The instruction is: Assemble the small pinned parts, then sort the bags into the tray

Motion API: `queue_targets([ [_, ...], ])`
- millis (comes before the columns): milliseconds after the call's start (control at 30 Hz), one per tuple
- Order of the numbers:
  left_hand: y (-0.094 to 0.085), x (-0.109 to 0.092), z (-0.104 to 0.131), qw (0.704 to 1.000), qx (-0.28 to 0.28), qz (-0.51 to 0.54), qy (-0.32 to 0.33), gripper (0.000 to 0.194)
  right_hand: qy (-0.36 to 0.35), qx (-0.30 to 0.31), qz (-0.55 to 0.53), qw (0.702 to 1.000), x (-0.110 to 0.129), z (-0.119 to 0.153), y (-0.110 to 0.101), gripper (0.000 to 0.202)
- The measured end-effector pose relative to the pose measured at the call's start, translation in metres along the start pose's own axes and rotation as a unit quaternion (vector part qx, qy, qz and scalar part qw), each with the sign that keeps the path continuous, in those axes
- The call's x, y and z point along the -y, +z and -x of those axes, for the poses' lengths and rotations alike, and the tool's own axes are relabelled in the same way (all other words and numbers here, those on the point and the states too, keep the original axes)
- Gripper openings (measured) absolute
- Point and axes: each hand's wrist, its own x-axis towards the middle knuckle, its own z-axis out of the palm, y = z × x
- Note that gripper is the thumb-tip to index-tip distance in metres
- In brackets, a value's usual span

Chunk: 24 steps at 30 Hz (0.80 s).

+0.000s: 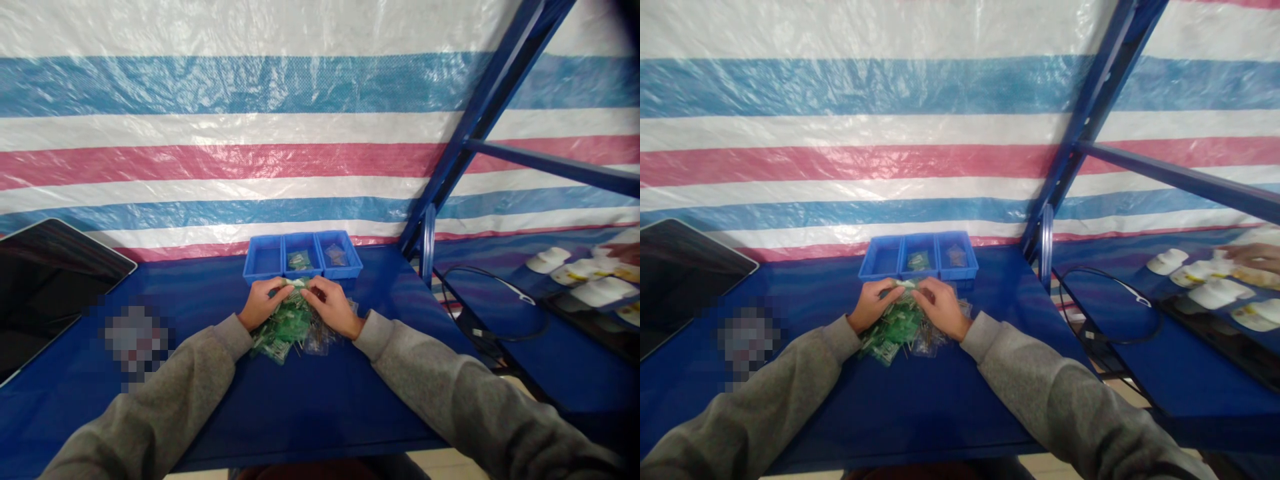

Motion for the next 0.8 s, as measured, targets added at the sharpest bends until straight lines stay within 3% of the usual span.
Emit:
queue_targets([
  [367, 0.0000, -0.0003, -0.0002, 1.000, 0.012, 0.005, -0.001, 0.031, 0.032, 0.001, 0.007, 0.999, -0.0020, 0.0021, 0.0007, 0.031],
  [633, -0.0023, -0.0029, -0.0012, 0.997, 0.075, -0.007, 0.017, 0.033, 0.078, 0.014, -0.032, 0.996, -0.0050, 0.0037, 0.0026, 0.028],
  [800, -0.0022, -0.0037, -0.0024, 0.996, 0.084, 0.019, 0.033, 0.036, 0.062, 0.007, -0.002, 0.998, -0.0032, 0.0018, 0.0000, 0.029],
])
